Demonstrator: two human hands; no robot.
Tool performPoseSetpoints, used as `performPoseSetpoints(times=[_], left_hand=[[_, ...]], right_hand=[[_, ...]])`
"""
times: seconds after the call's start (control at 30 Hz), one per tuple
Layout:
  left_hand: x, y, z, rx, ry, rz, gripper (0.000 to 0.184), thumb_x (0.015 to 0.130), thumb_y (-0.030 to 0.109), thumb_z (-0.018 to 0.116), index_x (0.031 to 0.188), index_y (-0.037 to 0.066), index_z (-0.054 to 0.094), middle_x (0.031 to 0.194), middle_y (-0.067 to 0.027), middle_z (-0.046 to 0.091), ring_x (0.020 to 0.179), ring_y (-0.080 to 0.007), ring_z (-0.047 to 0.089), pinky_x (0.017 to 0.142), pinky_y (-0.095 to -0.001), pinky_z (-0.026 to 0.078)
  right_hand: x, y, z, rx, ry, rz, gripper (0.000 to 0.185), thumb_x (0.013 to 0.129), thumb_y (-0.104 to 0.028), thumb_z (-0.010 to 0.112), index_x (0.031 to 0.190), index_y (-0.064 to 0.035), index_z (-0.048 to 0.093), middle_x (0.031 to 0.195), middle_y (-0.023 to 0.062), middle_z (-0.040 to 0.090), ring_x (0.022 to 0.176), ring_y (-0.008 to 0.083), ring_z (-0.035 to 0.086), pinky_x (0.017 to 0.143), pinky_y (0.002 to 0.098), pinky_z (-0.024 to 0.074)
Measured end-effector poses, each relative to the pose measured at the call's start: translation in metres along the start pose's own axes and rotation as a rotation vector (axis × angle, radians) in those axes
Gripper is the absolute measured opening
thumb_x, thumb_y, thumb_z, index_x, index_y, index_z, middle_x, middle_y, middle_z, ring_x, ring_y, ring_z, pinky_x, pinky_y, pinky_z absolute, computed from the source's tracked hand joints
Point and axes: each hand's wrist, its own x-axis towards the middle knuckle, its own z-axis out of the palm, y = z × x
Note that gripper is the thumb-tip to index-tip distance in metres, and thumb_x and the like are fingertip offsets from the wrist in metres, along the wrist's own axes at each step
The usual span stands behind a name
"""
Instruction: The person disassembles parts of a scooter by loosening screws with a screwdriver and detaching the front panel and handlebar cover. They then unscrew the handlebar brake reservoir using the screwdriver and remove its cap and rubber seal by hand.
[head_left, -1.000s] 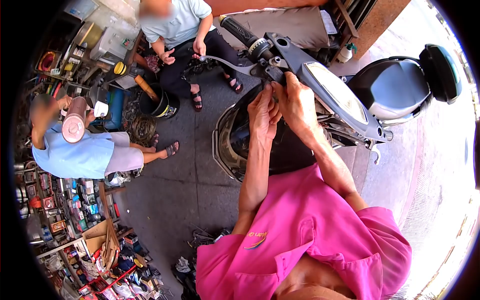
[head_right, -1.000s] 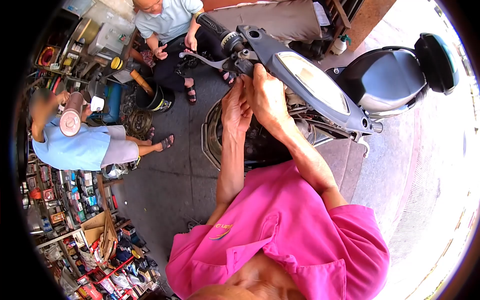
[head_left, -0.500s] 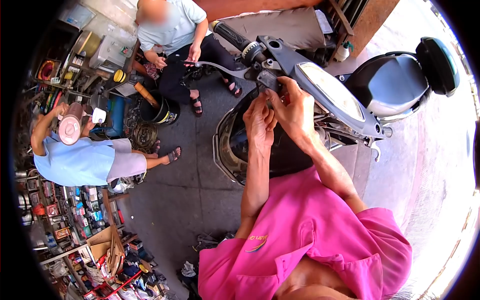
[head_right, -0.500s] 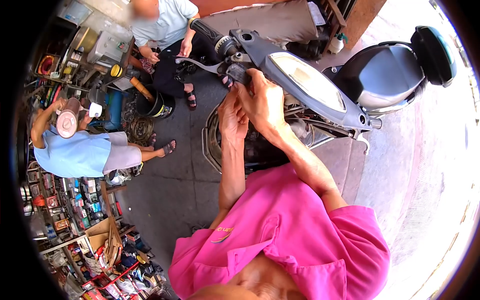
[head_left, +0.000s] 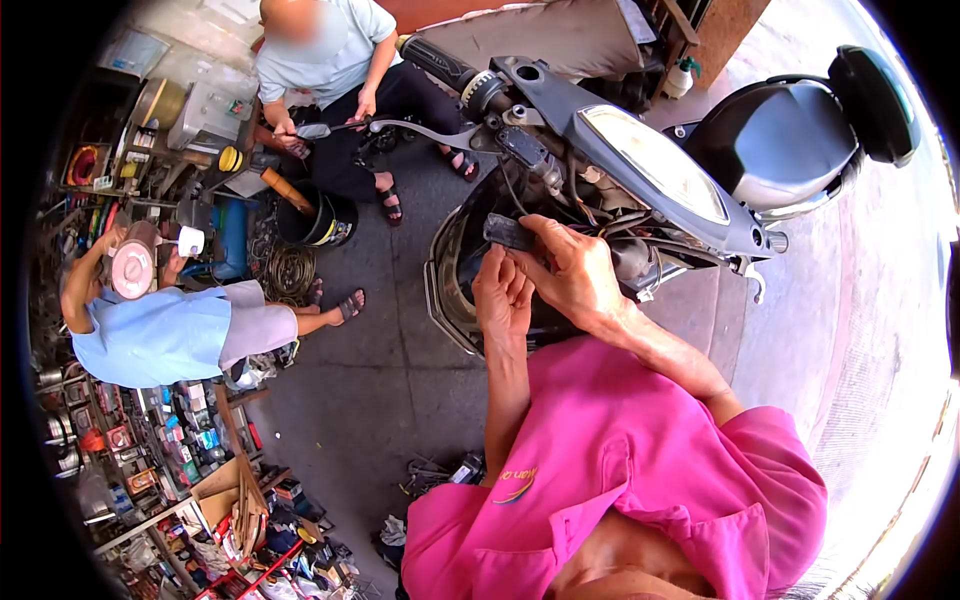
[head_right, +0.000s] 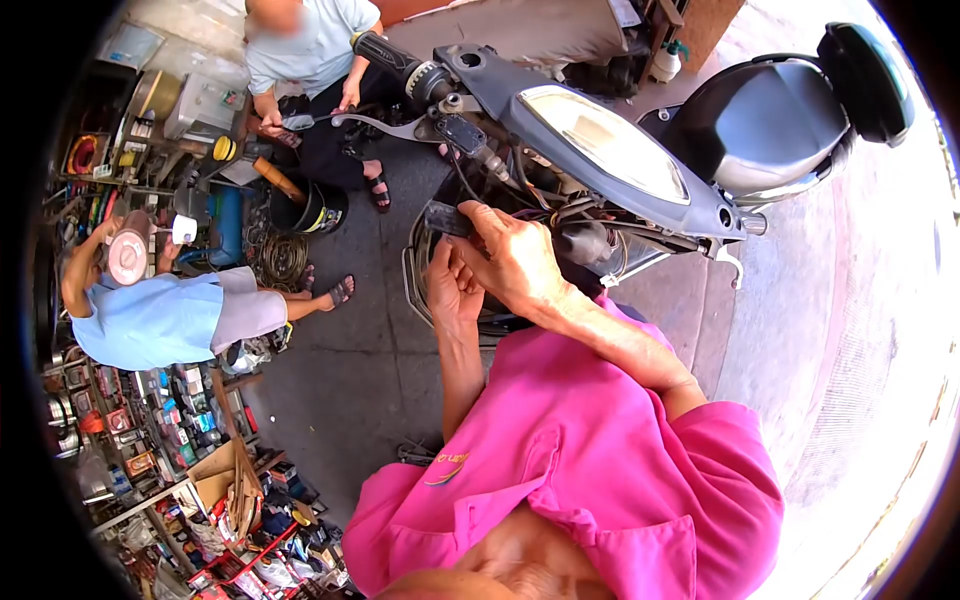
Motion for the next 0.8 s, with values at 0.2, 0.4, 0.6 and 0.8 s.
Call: performPoseSetpoints(times=[0.2,0.4,0.6,0.8], left_hand=[[-0.013,0.019,0.069,0.236,0.083,0.284,0.022,0.092,0.024,0.060,0.098,0.003,0.064,0.052,0.0094,0.029,0.042,-0.0003,0.022,0.037,-0.0194,0.017],[-0.019,0.036,0.097,0.643,0.031,0.413,0.030,0.089,0.021,0.063,0.109,-0.001,0.062,0.056,0.0108,0.035,0.044,0.0015,0.023,0.040,-0.0188,0.016],[-0.015,0.033,0.080,0.103,-0.291,0.132,0.049,0.084,0.020,0.069,0.124,-0.003,0.051,0.060,0.0070,0.041,0.046,0.0005,0.027,0.042,-0.0156,0.022],[-0.016,0.041,0.057,0.014,-0.199,0.119,0.042,0.094,0.031,0.055,0.120,-0.002,0.051,0.054,0.0085,0.027,0.042,-0.0017,0.022,0.039,-0.0183,0.022]], right_hand=[[0.008,-0.007,-0.013,0.048,0.062,0.079,0.036,0.075,-0.012,0.074,0.106,-0.0003,0.058,0.066,0.0079,0.060,0.051,0.0142,0.055,0.048,0.0267,0.0451],[0.016,-0.023,-0.049,0.092,0.046,0.102,0.036,0.075,-0.013,0.075,0.104,0.0007,0.059,0.061,0.0080,0.058,0.051,0.0150,0.055,0.050,0.0267,0.0457],[0.024,-0.011,-0.042,0.378,-0.256,0.149,0.034,0.079,-0.020,0.075,0.102,0.0015,0.062,0.057,-0.0031,0.049,0.054,0.0033,0.039,0.048,0.0219,0.0325],[0.028,-0.021,-0.032,0.053,0.017,0.018,0.032,0.080,-0.019,0.072,0.103,0.0017,0.061,0.066,0.0086,0.061,0.054,0.0145,0.056,0.050,0.0274,0.0443]])
